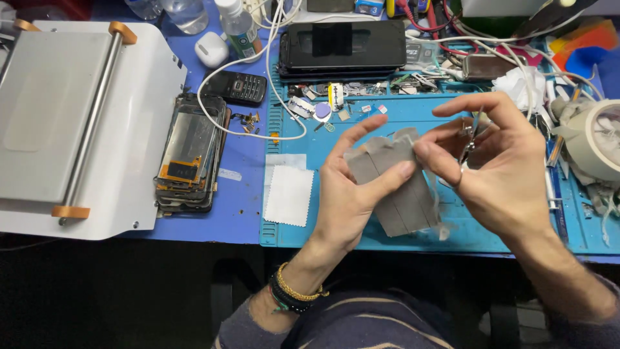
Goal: The recorder is cleaning and preparing a smartphone screen for repair or remanufacturing at a workbench.
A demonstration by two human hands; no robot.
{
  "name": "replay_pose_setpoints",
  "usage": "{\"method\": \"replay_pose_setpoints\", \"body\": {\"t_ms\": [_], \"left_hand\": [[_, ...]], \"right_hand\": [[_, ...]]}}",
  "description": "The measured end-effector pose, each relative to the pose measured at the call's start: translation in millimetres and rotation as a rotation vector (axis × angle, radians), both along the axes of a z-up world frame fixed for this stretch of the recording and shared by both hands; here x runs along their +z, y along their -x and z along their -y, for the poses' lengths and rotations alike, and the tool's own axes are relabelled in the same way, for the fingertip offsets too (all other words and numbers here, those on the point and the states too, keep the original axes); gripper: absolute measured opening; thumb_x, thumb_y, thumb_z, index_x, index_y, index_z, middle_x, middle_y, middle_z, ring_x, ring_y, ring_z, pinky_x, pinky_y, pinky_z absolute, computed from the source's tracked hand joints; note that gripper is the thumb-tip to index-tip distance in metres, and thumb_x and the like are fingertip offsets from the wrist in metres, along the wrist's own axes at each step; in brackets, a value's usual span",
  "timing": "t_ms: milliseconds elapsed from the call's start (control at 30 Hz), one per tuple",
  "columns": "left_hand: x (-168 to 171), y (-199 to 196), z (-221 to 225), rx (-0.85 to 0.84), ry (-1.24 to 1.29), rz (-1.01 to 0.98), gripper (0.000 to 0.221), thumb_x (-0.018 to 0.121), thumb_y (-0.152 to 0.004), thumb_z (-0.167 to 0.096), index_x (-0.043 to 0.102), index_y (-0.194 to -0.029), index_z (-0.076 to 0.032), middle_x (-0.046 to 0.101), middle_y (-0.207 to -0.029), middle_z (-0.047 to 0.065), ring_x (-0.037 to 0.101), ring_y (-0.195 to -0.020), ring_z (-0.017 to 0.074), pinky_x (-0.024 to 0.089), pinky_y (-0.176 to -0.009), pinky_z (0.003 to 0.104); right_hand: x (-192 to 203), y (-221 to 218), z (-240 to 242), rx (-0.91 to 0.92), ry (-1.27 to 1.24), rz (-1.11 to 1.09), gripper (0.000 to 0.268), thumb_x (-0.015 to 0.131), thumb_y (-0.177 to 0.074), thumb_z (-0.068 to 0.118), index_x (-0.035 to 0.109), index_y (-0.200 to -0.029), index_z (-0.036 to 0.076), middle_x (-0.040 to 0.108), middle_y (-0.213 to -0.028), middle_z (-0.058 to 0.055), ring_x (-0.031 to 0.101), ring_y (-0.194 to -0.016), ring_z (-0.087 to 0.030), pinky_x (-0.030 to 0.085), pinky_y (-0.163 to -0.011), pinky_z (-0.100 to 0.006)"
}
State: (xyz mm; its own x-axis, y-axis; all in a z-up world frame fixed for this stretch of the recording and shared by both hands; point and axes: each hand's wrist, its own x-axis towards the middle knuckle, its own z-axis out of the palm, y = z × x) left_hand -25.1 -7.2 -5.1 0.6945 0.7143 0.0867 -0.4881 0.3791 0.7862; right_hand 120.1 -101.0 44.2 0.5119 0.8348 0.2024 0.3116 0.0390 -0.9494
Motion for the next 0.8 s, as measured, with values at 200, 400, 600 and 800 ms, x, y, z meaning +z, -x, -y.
{"method": "replay_pose_setpoints", "body": {"t_ms": [200,400,600,800], "left_hand": [[-31.9,-9.0,-2.6,-0.052,-0.071,-0.158,0.042,0.08,-0.098,-0.009,0.062,-0.128,0.013,0.073,-0.108,0.012,0.07,-0.1,0.0161,0.06,-0.089,0.032],[-10.3,-7.1,-2.6,0.001,-0.194,-0.14,0.059,0.077,-0.094,-0.01,0.053,-0.147,-0.003,0.071,-0.118,0.007,0.069,-0.105,0.0106,0.059,-0.094,0.028],[-13.6,-9.2,-0.7,0.042,-0.31,-0.219,0.063,0.074,-0.096,-0.007,0.042,-0.149,-0.006,0.069,-0.109,0.007,0.07,-0.1,0.0134,0.06,-0.087,0.029],[-10.1,-8.7,6.1,0.149,-0.431,-0.267,0.062,0.073,-0.096,-0.003,0.039,-0.149,-0.006,0.063,-0.108,0.006,0.066,-0.097,0.0127,0.057,-0.084,0.029]], "right_hand": [[-18.1,-23.5,2.4,0.002,0.06,-0.05,0.033,0.077,-0.092,0.002,0.061,-0.121,-0.001,0.071,-0.105,-0.01,0.071,-0.098,-0.012,0.059,-0.082,-0.024],[-25.2,-29.2,16.1,-0.044,0.182,-0.023,0.024,0.075,-0.093,0.006,0.066,-0.114,-0.002,0.074,-0.107,-0.01,0.071,-0.098,-0.013,0.06,-0.088,-0.027],[-25.9,-21.9,19.6,-0.025,0.253,0.018,0.034,0.078,-0.087,0.006,0.066,-0.118,-0.002,0.074,-0.106,-0.01,0.071,-0.097,-0.013,0.061,-0.085,-0.028],[-26.0,-19.3,14.2,-0.012,0.252,-0.107,0.037,0.077,-0.085,0.006,0.063,-0.119,-0.001,0.073,-0.104,-0.01,0.073,-0.094,-0.014,0.063,-0.083,-0.028]]}}
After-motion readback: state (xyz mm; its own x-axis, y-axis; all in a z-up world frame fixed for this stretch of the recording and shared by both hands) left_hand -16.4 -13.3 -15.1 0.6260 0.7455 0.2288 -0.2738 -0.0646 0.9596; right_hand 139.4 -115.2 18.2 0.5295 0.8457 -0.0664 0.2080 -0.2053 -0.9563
